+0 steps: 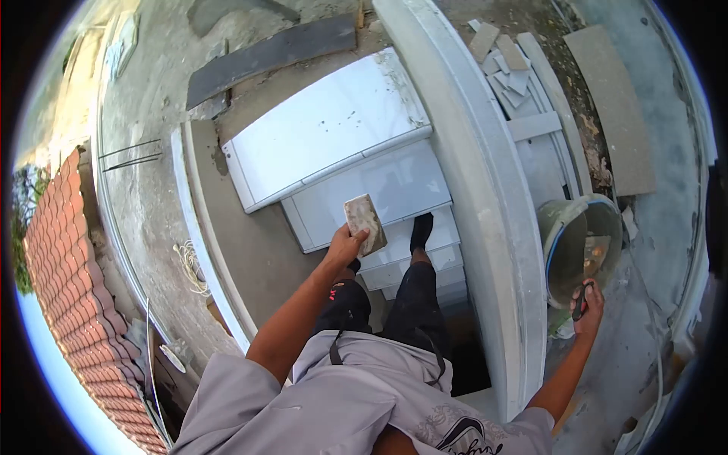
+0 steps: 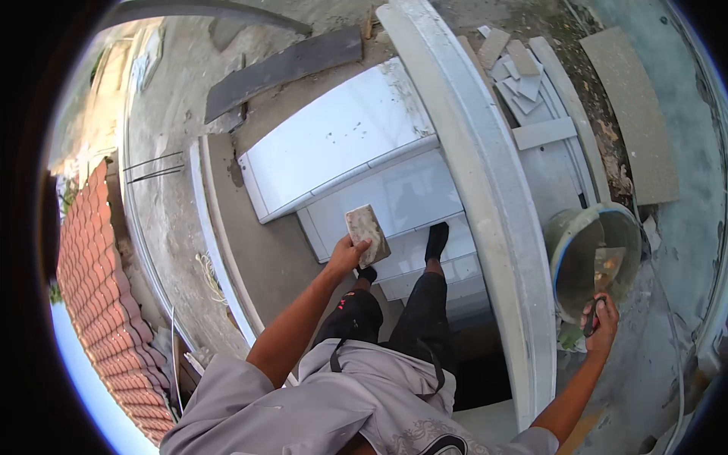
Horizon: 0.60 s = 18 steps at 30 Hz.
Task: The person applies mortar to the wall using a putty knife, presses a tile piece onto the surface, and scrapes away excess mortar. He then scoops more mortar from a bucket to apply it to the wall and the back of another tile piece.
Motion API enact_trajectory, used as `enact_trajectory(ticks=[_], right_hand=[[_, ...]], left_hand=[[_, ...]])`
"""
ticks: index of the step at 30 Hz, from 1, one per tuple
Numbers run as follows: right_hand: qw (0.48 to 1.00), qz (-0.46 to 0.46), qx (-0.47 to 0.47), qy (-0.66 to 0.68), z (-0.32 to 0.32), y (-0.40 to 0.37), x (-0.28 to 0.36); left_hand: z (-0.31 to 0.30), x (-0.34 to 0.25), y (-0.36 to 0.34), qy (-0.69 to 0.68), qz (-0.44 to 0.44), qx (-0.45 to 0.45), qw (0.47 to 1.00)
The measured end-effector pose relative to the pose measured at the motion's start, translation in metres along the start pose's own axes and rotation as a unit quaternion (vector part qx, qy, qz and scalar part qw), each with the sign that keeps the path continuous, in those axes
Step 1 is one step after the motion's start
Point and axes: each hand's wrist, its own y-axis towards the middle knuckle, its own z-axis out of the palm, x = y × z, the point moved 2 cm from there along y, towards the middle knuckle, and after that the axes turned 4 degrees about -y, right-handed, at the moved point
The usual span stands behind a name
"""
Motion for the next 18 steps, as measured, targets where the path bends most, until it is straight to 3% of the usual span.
enact_trajectory(ticks=[3, 6, 8, 12, 14, 18], right_hand=[[0.993, -0.089, 0.076, 0.013, 0.066, -0.012, 0.031], [0.983, -0.092, 0.156, -0.002, 0.191, -0.026, 0.056], [0.961, -0.093, 0.261, -0.019, 0.293, -0.029, 0.057], [0.921, -0.032, 0.383, -0.058, 0.504, -0.035, 0.015], [0.902, -0.001, 0.422, -0.088, 0.600, -0.034, -0.019], [0.868, -0.021, 0.473, -0.150, 0.763, -0.044, -0.094]], left_hand=[[-0.018, 0.016, 0.002, 0.004, 0.025, -0.025, 0.999], [-0.035, 0.016, -0.014, -0.006, -0.004, -0.054, 0.999], [-0.054, 0.036, -0.014, -0.027, 0.008, -0.064, 0.998], [-0.098, 0.112, -0.002, -0.074, 0.000, -0.099, 0.992], [-0.122, 0.118, -0.016, -0.110, -0.011, -0.118, 0.987], [-0.170, 0.155, -0.029, -0.113, -0.017, -0.161, 0.980]])
